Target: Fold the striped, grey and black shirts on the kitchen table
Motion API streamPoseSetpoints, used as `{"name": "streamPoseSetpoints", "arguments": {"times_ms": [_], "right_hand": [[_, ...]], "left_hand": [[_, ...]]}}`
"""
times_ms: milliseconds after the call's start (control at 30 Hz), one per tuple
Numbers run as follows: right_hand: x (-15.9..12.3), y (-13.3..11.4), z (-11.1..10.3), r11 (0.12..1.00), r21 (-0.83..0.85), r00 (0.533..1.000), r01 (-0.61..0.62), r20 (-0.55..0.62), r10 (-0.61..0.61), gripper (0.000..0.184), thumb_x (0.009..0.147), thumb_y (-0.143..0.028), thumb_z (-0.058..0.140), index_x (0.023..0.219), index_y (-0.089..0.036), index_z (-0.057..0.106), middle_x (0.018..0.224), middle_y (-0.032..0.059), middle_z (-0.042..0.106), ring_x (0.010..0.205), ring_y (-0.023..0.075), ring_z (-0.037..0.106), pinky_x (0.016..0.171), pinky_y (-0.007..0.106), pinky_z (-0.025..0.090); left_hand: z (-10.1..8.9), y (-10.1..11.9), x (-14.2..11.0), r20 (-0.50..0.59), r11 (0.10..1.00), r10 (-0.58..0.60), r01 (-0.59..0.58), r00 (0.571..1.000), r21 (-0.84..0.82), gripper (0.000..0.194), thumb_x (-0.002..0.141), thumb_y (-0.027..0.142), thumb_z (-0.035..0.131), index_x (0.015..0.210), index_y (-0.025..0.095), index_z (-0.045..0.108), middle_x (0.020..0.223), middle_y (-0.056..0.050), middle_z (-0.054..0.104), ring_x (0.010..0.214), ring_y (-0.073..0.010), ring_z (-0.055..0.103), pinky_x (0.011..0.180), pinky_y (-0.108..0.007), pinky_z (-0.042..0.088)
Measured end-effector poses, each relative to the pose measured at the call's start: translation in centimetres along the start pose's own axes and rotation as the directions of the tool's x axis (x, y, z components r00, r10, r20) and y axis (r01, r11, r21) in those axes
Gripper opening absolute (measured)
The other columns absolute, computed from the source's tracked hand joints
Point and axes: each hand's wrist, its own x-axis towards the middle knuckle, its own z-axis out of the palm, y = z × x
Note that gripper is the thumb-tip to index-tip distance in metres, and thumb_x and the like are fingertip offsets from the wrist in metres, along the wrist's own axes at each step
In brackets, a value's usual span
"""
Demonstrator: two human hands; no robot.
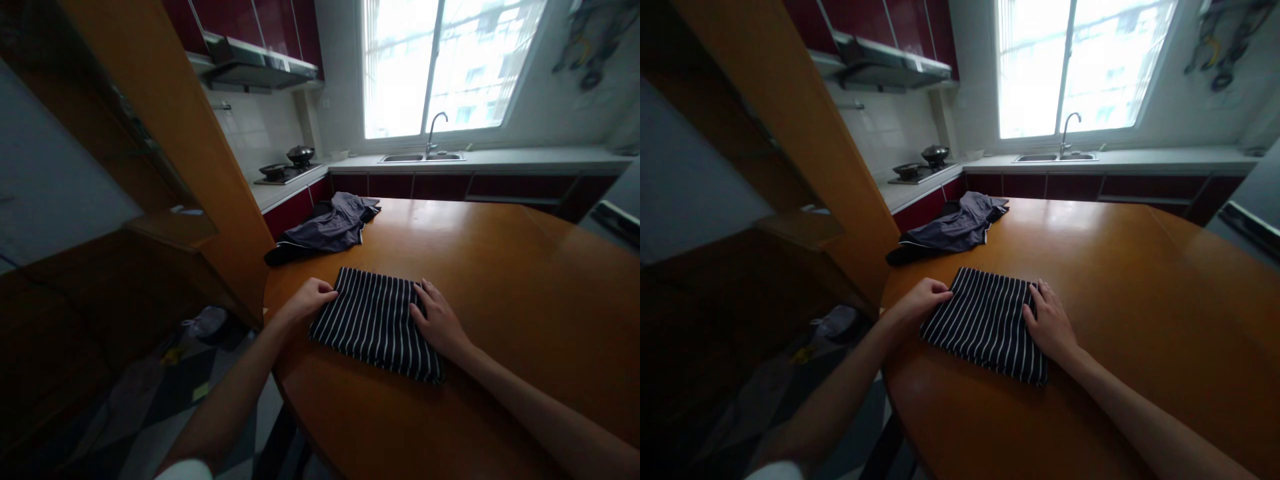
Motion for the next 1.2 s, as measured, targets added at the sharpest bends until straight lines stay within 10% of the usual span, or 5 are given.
{"name": "streamPoseSetpoints", "arguments": {"times_ms": [167, 467, 667, 800, 1200], "right_hand": [[0.0, 0.1, 0.0, 1.0, 0.016, 1.0, -0.003, -0.011, 0.003, 0.058, 0.096, -0.043, 0.042, 0.145, -0.012, 0.051, 0.156, 0.019, 0.041, 0.146, 0.0323, 0.035, 0.12, 0.053, 0.031], [0.0, 0.0, 0.1, 1.0, 0.013, 1.0, -0.019, 0.0, 0.019, 0.059, 0.096, -0.042, 0.043, 0.145, -0.011, 0.051, 0.157, 0.0185, 0.039, 0.147, 0.0316, 0.033, 0.12, 0.052, 0.029], [0.0, 0.2, 0.0, 1.0, 0.016, 1.0, -0.013, 0.002, 0.013, 0.06, 0.096, -0.043, 0.043, 0.146, -0.011, 0.049, 0.158, 0.018, 0.038, 0.147, 0.0316, 0.033, 0.12, 0.053, 0.03], [0.0, 0.2, -0.1, 1.0, 0.025, 1.0, -0.008, 0.001, 0.008, 0.059, 0.096, -0.042, 0.042, 0.146, -0.013, 0.049, 0.158, 0.0175, 0.038, 0.147, 0.0315, 0.033, 0.12, 0.053, 0.03], [1.0, -0.7, -2.2, 0.987, 0.16, 0.994, 0.002, -0.105, 0.015, 0.053, 0.099, -0.034, 0.034, 0.143, -0.013, 0.055, 0.158, 0.0159, 0.04, 0.148, 0.0283, 0.033, 0.121, 0.054, 0.027]], "left_hand": [[1.0, -0.4, -0.4, 0.03, 0.958, -0.106, 0.11, 0.994, -0.265, 0.044, 0.071, 0.058, 0.07, 0.08, 0.015, 0.069, 0.075, -0.003, 0.066, 0.065, -0.0163, 0.058, 0.059, -0.026, 0.04], [-1.4, 0.5, -0.8, -0.078, 0.873, -0.01, 0.047, 0.997, 0.486, 0.026, 0.093, 0.038, 0.055, 0.105, 0.017, 0.066, 0.097, -0.011, 0.072, 0.087, -0.0243, 0.068, 0.075, -0.031, 0.048], [1.7, 3.9, -1.1, 0.053, 0.683, 0.464, -0.395, 0.884, 0.614, 0.045, 0.105, 0.033, 0.033, 0.144, 0.017, 0.049, 0.154, -0.012, 0.046, 0.142, -0.0231, 0.041, 0.118, -0.036, 0.028], [4.1, 2.1, -0.4, 0.306, 0.635, 0.312, -0.437, 0.9, 0.637, 0.059, 0.105, 0.047, 0.032, 0.157, 0.018, 0.032, 0.166, -0.011, 0.021, 0.154, -0.0266, 0.014, 0.123, -0.047, 0.012], [2.7, -1.0, 2.7, 0.099, 0.727, 0.087, -0.131, 0.991, 0.674, 0.071, 0.105, 0.049, 0.02, 0.159, 0.003, 0.014, 0.165, -0.021, 0.01, 0.155, -0.0299, 0.007, 0.122, -0.051, 0.012]]}}
